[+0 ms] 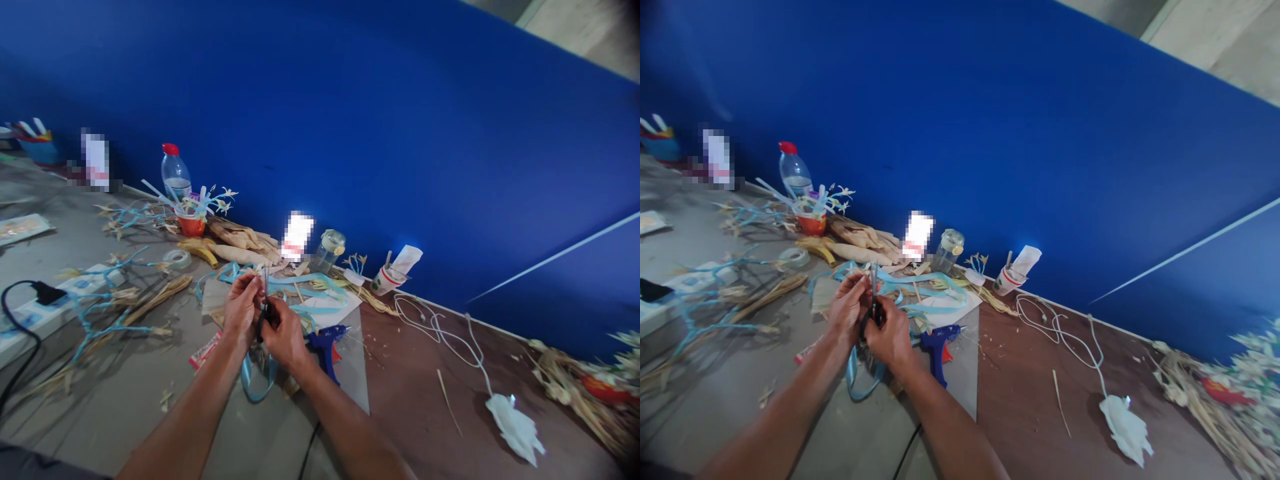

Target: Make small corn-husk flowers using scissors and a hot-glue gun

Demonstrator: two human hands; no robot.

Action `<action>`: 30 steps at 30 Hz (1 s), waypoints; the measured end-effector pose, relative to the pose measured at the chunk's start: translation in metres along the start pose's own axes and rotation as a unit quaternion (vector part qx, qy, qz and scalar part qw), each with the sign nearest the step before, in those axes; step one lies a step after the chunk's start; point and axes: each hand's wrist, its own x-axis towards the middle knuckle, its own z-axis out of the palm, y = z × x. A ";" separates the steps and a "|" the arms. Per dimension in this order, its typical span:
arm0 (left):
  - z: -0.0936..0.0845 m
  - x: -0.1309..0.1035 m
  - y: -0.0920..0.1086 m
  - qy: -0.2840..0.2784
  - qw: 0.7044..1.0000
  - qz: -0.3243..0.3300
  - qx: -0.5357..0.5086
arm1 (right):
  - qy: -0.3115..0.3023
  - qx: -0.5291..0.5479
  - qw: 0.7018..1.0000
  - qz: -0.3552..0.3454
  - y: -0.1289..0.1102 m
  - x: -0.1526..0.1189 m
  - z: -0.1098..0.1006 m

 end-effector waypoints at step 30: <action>0.002 -0.002 0.000 0.008 1.000 0.014 -0.019 | 0.028 -0.011 1.000 0.002 0.001 0.000 0.001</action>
